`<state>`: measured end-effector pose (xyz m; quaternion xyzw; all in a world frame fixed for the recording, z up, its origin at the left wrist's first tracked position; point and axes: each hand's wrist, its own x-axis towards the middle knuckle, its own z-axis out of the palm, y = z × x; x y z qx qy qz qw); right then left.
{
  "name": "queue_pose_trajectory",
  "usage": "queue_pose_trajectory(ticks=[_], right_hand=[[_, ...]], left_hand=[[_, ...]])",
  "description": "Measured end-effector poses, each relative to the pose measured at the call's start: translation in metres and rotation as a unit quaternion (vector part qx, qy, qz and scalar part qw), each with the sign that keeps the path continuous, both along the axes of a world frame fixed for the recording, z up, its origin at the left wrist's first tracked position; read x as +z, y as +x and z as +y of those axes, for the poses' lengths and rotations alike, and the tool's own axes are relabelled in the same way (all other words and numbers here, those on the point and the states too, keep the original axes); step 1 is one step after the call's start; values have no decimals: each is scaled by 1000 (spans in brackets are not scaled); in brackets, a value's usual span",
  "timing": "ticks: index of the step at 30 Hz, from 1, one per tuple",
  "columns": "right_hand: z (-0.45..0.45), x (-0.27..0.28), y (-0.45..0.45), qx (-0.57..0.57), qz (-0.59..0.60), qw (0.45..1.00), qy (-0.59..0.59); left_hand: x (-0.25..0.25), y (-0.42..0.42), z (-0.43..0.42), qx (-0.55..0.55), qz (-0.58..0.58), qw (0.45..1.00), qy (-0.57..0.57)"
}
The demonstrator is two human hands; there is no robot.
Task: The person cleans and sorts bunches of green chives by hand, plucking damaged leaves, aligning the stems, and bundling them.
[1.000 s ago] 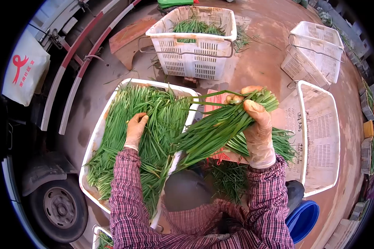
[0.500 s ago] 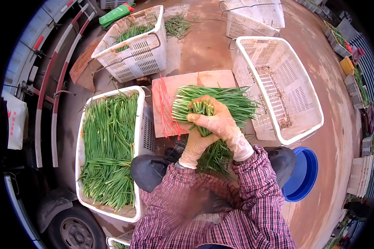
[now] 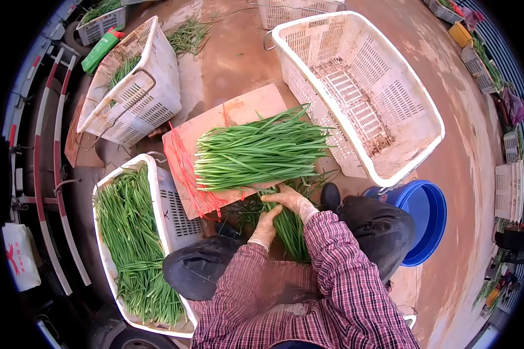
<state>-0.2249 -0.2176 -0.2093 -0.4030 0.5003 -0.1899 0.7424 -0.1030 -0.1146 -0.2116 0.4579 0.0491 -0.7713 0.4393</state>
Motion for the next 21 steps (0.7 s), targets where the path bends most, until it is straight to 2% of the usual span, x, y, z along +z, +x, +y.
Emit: queue_pose_trajectory(ticks=[2, 4, 5, 6, 8, 11, 12, 14, 18, 20, 21], right_hand=[[9, 4, -2, 38, 14, 999, 36], [28, 2, 0, 63, 65, 992, 88], [38, 5, 0, 95, 108, 988, 58], [44, 14, 1, 128, 151, 980, 26], [46, 39, 3, 154, 151, 976, 0], [39, 66, 10, 121, 66, 990, -32], [34, 90, 13, 101, 61, 991, -58], [28, 124, 20, 17, -120, 992, -31], [20, 142, 40, -3, -181, 982, -58], [24, 179, 43, 81, -55, 982, -164], [25, 188, 41, 132, -5, 962, -240]], left_hand=[[-20, -5, 7, -3, -5, 1000, -17], [-22, -19, 30, 9, 3, 1000, 19], [-21, -26, 42, 32, 1, 998, 47], [-22, -32, 54, 64, 13, 997, 30], [-14, -30, 63, 60, 33, 998, 11], [16, -23, 57, 82, 40, 993, -73], [30, -20, 57, 83, 39, 993, -78], [55, -15, 54, 9, -22, 982, -186], [78, -14, 50, -3, -47, 982, -185], [75, -14, 50, 27, -15, 980, -195], [76, -12, 54, 42, 13, 976, -216]])
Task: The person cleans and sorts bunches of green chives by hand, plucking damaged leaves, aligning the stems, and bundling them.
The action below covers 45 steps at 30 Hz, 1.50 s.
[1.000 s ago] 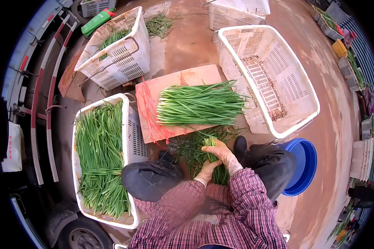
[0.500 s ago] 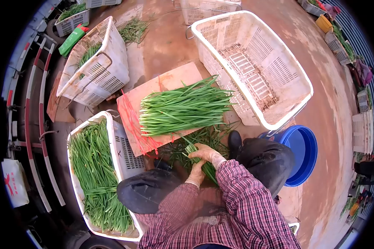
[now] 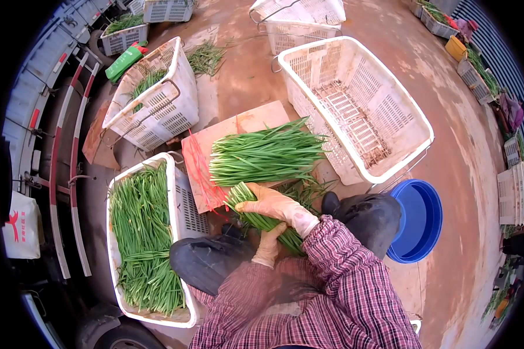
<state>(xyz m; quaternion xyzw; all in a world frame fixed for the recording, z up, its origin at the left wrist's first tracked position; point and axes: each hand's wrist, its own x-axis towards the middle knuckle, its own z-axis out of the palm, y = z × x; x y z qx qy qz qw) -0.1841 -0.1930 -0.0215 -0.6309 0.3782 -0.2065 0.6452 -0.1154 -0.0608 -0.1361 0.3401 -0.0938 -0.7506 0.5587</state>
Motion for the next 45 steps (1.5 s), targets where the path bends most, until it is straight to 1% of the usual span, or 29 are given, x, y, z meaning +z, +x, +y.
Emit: queue_pose_trajectory(ticks=[1, 2, 3, 5, 10, 11, 14, 15, 17, 18, 20, 21, 23, 24, 25, 27, 29, 31, 32, 33, 34, 35, 36, 37, 40, 41, 42, 43, 45], right_hand=[[-4, 26, -4, 0, 0, 1000, 1], [-13, 63, -10, 64, 122, 988, 63], [-21, 82, -14, 129, 242, 954, 122], [-32, 55, -34, 162, 292, 942, 35], [-16, 40, -65, 68, 215, 974, -9], [-7, 37, -66, 84, 189, 977, 51], [28, 34, -54, 182, 148, 971, 43], [40, 31, -50, 169, 95, 978, 78], [54, 28, -43, 104, 49, 988, 99], [53, 33, -39, 114, 48, 987, 100], [44, 47, -32, 129, 162, 966, 154], [39, 42, -26, 137, 164, 965, 151], [33, 13, -16, 91, 241, 965, 50], [31, -2, -2, 121, 364, 919, -90], [32, -2, 6, 124, 362, 919, -96], [33, 4, 24, 123, 399, 891, -178], [37, 14, 32, 137, 418, 882, -169], [44, 9, 31, 88, 381, 875, -286], [46, 11, 32, 102, 383, 856, -333], [50, 7, 30, 82, 350, 853, -379], [55, 12, 30, 76, 349, 842, -404], [60, 20, 33, 96, 403, 814, -406], [66, 10, 32, 86, 394, 804, -437], [71, 14, 33, 96, 405, 806, -420], [80, 27, 26, 36, 351, 799, -487], [81, 32, 21, 55, 335, 835, -433], [82, 38, 17, 75, 316, 868, -376], [80, 49, 11, 77, 313, 868, -378], [69, 73, -5, 157, 312, 876, -333]], left_hand=[[1, 2, 3, 8, 29, 999, -20], [20, 2, 4, 41, 17, 999, -13], [24, 4, 5, 48, 8, 999, -18], [31, 8, 2, 63, 0, 998, -21], [65, 33, -25, 123, 17, 992, -39], [65, 41, -32, 131, 23, 989, -67], [84, 58, -49, 167, 63, 979, -103], [91, 63, -53, 180, 55, 973, -134], [101, 71, -53, 201, 44, 969, -138], [102, 73, -51, 211, 40, 967, -137], [104, 75, -46, 229, 44, 960, -156], [100, 75, -45, 237, 43, 958, -159], [72, 67, -40, 278, 103, 954, -49], [26, 66, -37, 262, 131, 956, -2], [13, 60, -33, 253, 176, 950, 46], [20, 52, -23, 258, 138, 956, -1], [33, 56, -15, 254, 108, 961, -5], [43, 62, -18, 216, 133, 967, -2], [44, 60, -19, 218, 78, 973, -14], [40, 59, -19, 203, 86, 975, -31], [60, 55, -19, 222, 106, 969, -12], [57, 56, -22, 225, 130, 965, -21], [54, 55, -24, 250, 108, 962, -8], [63, 56, -22, 252, 94, 963, 10], [74, 59, -21, 272, 84, 958, 7], [75, 60, -21, 272, 83, 959, 4], [85, 61, -19, 270, 18, 963, -4], [94, 63, -19, 269, -48, 962, -12], [108, 67, -21, 285, -81, 955, -18]])
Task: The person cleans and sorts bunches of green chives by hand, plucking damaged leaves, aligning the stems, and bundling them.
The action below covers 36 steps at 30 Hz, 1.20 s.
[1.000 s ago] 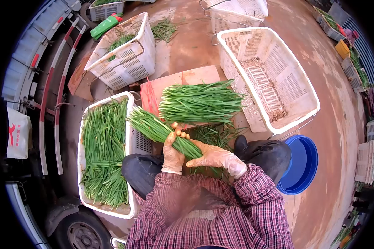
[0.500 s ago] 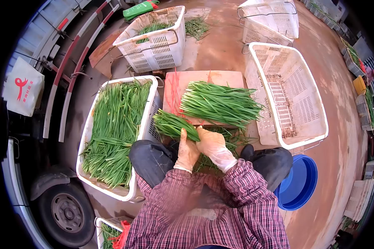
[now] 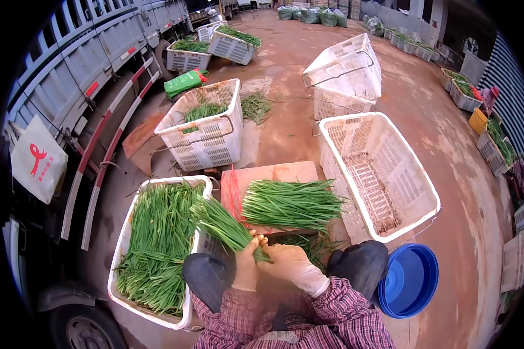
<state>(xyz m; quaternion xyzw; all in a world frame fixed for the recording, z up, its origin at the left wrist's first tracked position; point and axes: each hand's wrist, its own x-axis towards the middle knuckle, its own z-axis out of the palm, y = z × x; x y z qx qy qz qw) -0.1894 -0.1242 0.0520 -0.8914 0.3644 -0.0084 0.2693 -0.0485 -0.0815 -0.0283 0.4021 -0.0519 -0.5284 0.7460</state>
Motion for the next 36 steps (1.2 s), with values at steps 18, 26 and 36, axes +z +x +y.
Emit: queue_pose_trajectory(ticks=[18, 26, 36], right_hand=[[-39, 54, 15, -198, -281, 935, -85], [-66, 42, 20, -269, -425, 861, 74], [-108, 65, 14, -295, -499, 810, 94]], left_hand=[[10, -32, -3, -66, -402, 913, 25], [16, -30, -4, -104, -379, 919, 40], [17, -29, 1, -114, -412, 904, 29]])
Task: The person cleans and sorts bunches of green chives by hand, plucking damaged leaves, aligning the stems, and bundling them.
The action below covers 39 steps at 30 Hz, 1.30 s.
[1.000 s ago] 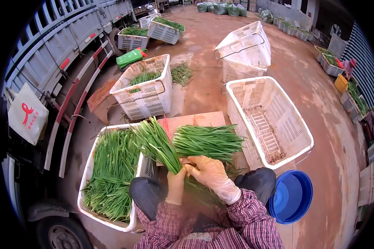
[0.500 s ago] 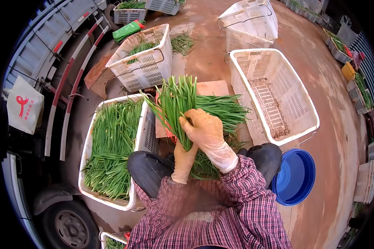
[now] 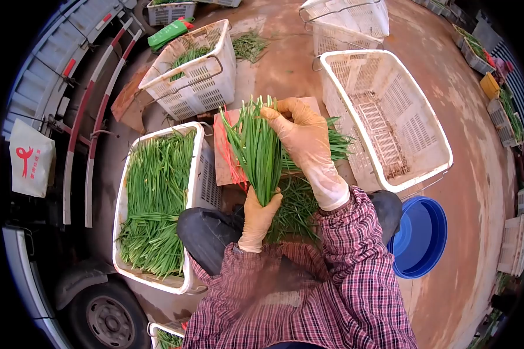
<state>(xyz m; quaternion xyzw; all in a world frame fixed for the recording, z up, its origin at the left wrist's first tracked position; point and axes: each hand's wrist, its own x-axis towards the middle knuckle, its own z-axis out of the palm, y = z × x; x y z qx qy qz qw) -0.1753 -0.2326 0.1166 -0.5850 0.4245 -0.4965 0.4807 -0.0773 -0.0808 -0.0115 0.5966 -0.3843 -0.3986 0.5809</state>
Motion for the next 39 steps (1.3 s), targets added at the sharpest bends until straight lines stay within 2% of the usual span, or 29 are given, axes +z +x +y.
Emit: queue_pose_trajectory(ticks=[2, 3, 4, 6, 8, 10, 11, 12, 14, 15, 16, 19, 20, 22, 23, 29, 31, 33, 34, 36, 39], right_hand=[[-14, -15, -6, 15, 45, 999, 22], [-20, -25, -13, 23, 109, 994, 24], [-21, -33, -18, 20, 108, 994, 20], [-16, -42, -27, -68, 241, 966, -70], [-13, -40, -39, -71, 255, 960, -87], [-11, -34, -45, -115, 288, 912, -270], [-8, -29, -52, -71, 278, 933, -216], [-6, -29, -55, -80, 277, 933, -216], [-2, -29, -61, -34, 277, 952, -125], [-1, -28, -63, -18, 200, 978, -54], [0, -28, -66, -20, 198, 979, -52], [-1, -36, -69, 39, 94, 994, 34], [-1, -43, -71, 41, 91, 994, 42], [-1, -47, -73, 119, 120, 975, 144], [-4, -61, -67, 118, 47, 975, 184], [5, -55, -67, 56, 88, 976, 193], [4, -59, -67, 35, 113, 973, 199], [0, -77, -61, 55, -63, 966, 246], [-1, -84, -59, 55, -63, 966, 244], [0, -89, -56, 108, -182, 927, 308], [4, -86, -60, 140, -186, 920, 316]], left_hand=[[-16, 4, 2, -5, 12, 1000, -1], [-21, 6, 2, -9, 24, 1000, 1], [-11, 8, 2, -12, 23, 1000, -2], [8, 14, 4, -35, 113, 991, 67], [3, 21, 2, -47, 84, 992, 85], [4, 25, -1, -45, -36, 998, 23], [6, 29, 1, -56, -32, 997, 30], [19, 33, 2, -69, -39, 996, 35], [26, 43, 7, -91, -12, 995, 45], [31, 50, 11, -111, -29, 991, 62], [36, 54, 10, -125, -34, 991, 39], [63, 59, 14, -147, -106, 981, 68], [68, 58, 15, -152, -108, 981, 64], [74, 59, 20, -157, -112, 979, 64], [76, 61, 21, -168, -107, 978, 68], [83, 55, 29, -179, -81, 975, 104], [84, 48, 29, -168, -11, 981, 94], [80, 47, 33, -162, -12, 982, 98], [78, 47, 35, -158, -14, 982, 101], [77, 47, 38, -145, -29, 984, 97], [72, 51, 45, -132, -67, 984, 100]])
